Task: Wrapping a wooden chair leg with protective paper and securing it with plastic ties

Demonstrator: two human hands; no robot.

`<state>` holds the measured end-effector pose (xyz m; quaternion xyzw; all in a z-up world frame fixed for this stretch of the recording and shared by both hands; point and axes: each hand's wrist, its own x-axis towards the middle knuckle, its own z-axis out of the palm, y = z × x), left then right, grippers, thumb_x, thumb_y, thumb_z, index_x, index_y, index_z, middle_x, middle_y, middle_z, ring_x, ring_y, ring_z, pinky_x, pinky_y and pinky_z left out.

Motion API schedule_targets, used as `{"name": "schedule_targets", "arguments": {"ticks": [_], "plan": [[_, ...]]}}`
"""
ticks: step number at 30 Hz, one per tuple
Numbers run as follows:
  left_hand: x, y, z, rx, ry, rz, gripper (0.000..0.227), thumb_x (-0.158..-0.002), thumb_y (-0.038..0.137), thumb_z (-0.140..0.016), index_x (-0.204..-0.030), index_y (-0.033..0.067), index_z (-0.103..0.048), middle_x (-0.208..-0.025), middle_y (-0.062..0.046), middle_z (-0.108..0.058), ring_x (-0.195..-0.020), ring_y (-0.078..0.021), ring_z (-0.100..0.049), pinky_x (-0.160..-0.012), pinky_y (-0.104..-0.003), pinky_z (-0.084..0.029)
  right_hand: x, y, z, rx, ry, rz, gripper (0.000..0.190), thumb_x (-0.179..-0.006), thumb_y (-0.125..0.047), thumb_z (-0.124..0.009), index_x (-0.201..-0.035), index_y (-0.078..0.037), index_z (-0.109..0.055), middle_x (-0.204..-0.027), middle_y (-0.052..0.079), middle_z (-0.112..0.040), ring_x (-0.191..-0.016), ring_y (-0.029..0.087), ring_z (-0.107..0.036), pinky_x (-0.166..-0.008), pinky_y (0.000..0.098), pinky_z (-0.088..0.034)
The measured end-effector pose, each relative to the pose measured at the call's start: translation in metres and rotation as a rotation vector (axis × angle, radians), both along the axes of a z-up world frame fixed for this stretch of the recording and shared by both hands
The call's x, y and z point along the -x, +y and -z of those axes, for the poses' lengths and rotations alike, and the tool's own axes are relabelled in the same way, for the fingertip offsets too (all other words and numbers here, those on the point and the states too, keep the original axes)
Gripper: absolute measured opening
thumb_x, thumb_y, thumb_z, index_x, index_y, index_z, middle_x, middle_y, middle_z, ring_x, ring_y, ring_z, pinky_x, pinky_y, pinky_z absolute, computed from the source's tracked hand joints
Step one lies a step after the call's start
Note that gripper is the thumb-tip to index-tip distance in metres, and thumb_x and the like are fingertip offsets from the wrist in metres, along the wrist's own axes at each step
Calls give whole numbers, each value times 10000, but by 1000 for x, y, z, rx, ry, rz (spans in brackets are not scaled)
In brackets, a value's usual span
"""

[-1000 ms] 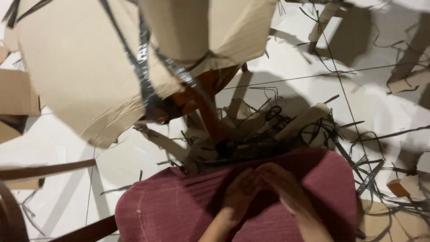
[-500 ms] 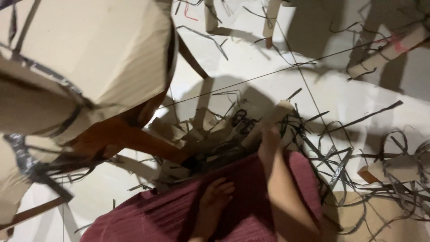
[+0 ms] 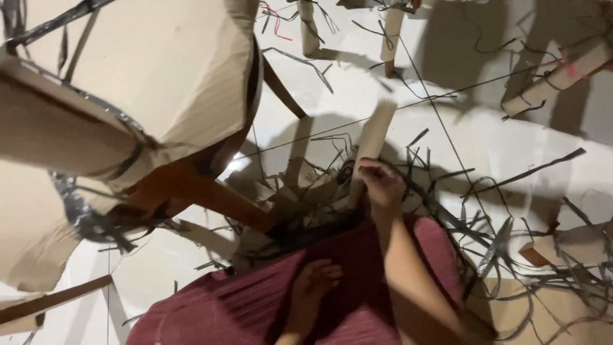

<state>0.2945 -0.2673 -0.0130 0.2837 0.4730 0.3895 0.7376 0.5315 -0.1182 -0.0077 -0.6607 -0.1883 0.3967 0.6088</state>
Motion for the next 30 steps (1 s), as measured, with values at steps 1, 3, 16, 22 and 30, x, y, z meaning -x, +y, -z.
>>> {"name": "schedule_targets", "arguments": {"ticks": [1,3,16,22,30], "plan": [[0,-2,0,22,2,0,404,-870,59,-711,-1252,-37,-619,-1181,-251,-760,-1024,-276,-741,-868,-324,-586,-4,-4,4,-195,-96,-38,127,-858,-101,-767,-983,-105,-789,-947,7,-742,-892,106,-656,-783,255,-502],[2,-5,11,38,0,-10,388,-865,33,-700,-1239,-35,-622,-1171,-249,-764,-1018,-276,-745,-860,-325,-590,-1,-15,-12,-397,-194,-87,143,-896,-29,-766,-1022,-92,-744,-1041,45,-745,-946,121,-677,-861,237,-534],[76,7,-48,-1131,1070,116,448,-869,149,-582,-1313,103,-544,-1445,-134,-530,-1384,-416,-383,-1157,-589,-270,56,-67,-92,-325,-558,-266,291,-905,-231,-792,-1050,17,-751,-990,100,-769,-921,166,-712,-768,299,-567],[77,-2,-15,-512,1545,826,472,-1012,478,-413,-987,144,-746,-915,-135,-741,-878,-372,-714,-805,-521,-494,99,-71,-188,-2,-548,-492,448,-909,-392,-670,-1251,-107,-723,-604,18,-529,-491,116,-373,-449,292,-281],[82,4,-10,-543,1511,916,463,-942,441,-398,-1015,183,-776,-940,-80,-788,-983,-325,-759,-794,-471,-491,120,-106,-167,-93,-1009,-588,247,-941,-112,-668,-877,126,-694,-732,315,-619,-753,534,-636,-715,577,-504]]}}
